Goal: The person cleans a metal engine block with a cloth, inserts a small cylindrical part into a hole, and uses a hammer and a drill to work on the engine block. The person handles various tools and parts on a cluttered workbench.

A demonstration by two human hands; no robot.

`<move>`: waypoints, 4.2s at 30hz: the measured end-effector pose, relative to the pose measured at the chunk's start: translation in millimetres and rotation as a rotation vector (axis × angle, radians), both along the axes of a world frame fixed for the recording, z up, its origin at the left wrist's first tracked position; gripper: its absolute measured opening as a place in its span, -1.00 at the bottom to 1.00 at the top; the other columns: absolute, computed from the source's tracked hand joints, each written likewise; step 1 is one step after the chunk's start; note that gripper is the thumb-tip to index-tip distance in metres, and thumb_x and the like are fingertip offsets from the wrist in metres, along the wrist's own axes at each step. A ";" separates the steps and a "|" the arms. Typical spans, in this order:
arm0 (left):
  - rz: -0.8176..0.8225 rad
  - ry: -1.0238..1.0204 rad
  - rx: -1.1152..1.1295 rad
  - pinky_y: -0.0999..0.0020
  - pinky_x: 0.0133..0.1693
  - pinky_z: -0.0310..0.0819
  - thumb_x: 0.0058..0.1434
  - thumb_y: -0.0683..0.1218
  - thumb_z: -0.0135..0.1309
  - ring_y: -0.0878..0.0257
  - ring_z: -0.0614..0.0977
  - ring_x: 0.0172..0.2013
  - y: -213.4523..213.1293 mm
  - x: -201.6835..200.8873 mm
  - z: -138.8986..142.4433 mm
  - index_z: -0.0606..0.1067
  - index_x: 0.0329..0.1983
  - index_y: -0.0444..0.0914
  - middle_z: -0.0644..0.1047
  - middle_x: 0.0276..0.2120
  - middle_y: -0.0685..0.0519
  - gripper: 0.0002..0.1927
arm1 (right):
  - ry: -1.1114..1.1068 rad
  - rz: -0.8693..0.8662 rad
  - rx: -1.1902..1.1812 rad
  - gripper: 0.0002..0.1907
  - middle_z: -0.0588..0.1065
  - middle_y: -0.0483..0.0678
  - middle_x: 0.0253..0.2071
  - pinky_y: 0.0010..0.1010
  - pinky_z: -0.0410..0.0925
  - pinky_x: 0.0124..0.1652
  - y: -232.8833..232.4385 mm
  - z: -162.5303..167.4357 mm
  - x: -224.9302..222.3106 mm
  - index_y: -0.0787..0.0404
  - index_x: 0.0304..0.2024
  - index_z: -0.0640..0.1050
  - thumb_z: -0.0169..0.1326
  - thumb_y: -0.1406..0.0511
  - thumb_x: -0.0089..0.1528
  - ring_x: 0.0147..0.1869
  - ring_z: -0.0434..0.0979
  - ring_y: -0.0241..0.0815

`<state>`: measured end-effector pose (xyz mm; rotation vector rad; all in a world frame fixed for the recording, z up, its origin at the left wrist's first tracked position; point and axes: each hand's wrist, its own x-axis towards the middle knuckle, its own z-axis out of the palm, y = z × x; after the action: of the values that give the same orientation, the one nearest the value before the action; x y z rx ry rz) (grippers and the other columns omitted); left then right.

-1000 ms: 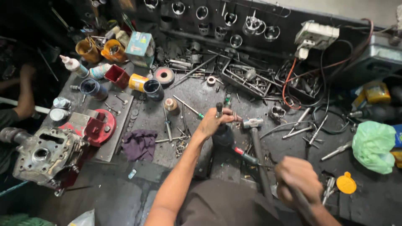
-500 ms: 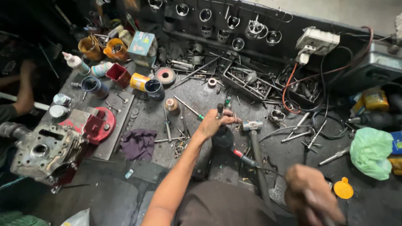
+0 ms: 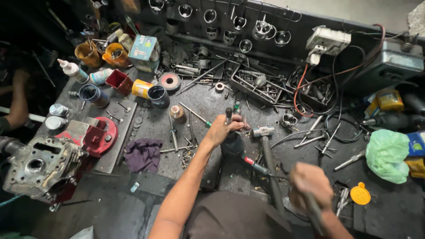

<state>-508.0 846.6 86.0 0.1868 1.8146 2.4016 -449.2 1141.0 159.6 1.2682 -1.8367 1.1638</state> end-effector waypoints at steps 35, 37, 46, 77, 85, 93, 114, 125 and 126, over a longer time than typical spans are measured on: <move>0.074 0.176 -0.070 0.38 -0.02 0.50 0.26 -0.18 0.07 0.26 0.60 -0.07 7.4 3.0 -2.8 0.58 -0.17 -0.37 0.57 0.04 0.00 -0.83 | 0.033 0.148 0.191 -0.63 0.40 -0.06 -0.53 -0.30 0.26 -0.49 -13.4 -55.2 -29.4 0.21 0.02 0.50 0.19 0.31 0.16 -0.51 0.41 -0.12; 0.088 0.209 -0.085 0.38 0.01 0.51 0.23 -0.20 0.10 0.25 0.59 -0.02 7.2 5.4 -0.9 0.57 -0.15 -0.35 0.56 0.06 -0.02 -0.84 | -0.208 -0.189 0.382 -0.64 0.51 0.13 -0.43 -0.15 0.35 -0.43 -33.6 -67.4 -39.1 0.17 0.06 0.53 0.16 0.34 0.19 -0.42 0.52 0.12; 0.291 0.285 -0.135 0.35 0.06 0.51 0.17 -0.24 0.20 0.23 0.60 0.03 14.7 34.4 13.6 0.55 -0.09 -0.32 0.49 0.00 0.02 -0.77 | -0.726 -0.551 0.506 -0.51 0.54 0.26 -0.07 0.04 0.36 -0.05 -50.6 -97.3 -82.3 0.21 0.26 0.44 0.10 0.30 0.26 -0.02 0.52 0.36; 0.321 0.247 0.135 0.25 0.23 0.37 0.48 0.29 -0.19 0.18 0.54 0.10 25.4 60.8 -59.9 0.20 0.32 -0.27 0.49 0.10 -0.07 -0.37 | -0.763 -0.076 -0.341 -0.82 0.51 -0.06 -0.17 -0.47 0.45 0.05 -73.7 -95.4 -71.1 0.31 -0.24 0.56 0.19 0.62 0.21 -0.01 0.56 -0.25; 0.283 0.329 0.101 0.27 0.23 0.36 0.43 0.32 -0.09 0.23 0.51 0.11 22.3 68.9 -43.9 0.27 0.34 -0.33 0.46 0.10 -0.01 -0.29 | -1.087 0.000 -0.397 -0.83 0.56 -0.07 -0.18 -0.47 0.50 -0.05 -67.6 -109.6 -63.1 0.33 -0.25 0.59 0.20 0.62 0.18 -0.07 0.60 -0.29; 0.342 0.328 0.188 0.27 0.20 0.38 0.36 0.16 0.17 0.22 0.50 0.13 23.2 74.9 -53.4 0.35 0.20 -0.31 0.37 0.12 0.03 -0.43 | -1.432 0.086 -0.315 -0.71 0.61 0.00 -0.22 -0.40 0.55 -0.17 -83.5 -52.0 -43.5 0.35 -0.04 0.57 0.22 0.53 0.17 -0.17 0.65 -0.24; 0.355 0.150 0.215 0.31 0.11 0.50 0.34 -0.12 0.17 0.23 0.55 0.11 33.3 74.5 -57.5 0.25 0.29 -0.26 0.49 0.16 0.00 -0.48 | -1.556 0.123 -0.503 -0.68 0.58 0.02 -0.17 -0.37 0.59 -0.24 -126.8 -21.2 -23.6 0.40 0.05 0.50 0.15 0.48 0.24 -0.25 0.65 -0.23; 0.250 0.271 0.155 0.35 0.37 0.29 0.47 -0.03 0.03 0.23 0.44 0.33 25.4 76.1 -41.0 0.20 0.41 -0.23 0.41 0.33 0.01 -0.48 | -0.315 -0.097 0.243 -0.81 0.57 -0.07 -0.22 -0.24 0.48 -0.02 -121.8 -13.4 -38.0 0.16 -0.50 0.60 0.23 0.54 -0.07 0.00 0.61 -0.07; 0.251 0.211 0.232 0.33 0.36 0.32 0.47 0.05 0.00 0.20 0.47 0.31 24.9 74.1 -40.5 0.20 0.43 -0.26 0.43 0.31 -0.04 -0.44 | -0.206 -0.044 0.232 -0.81 0.57 -0.05 -0.22 -0.17 0.46 -0.01 -120.0 -14.3 -40.9 0.17 -0.48 0.61 0.23 0.51 -0.12 0.00 0.60 -0.04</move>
<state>-433.9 871.5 45.5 0.2575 1.7266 2.8680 -490.1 1021.0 145.3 1.2634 -2.1922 1.1173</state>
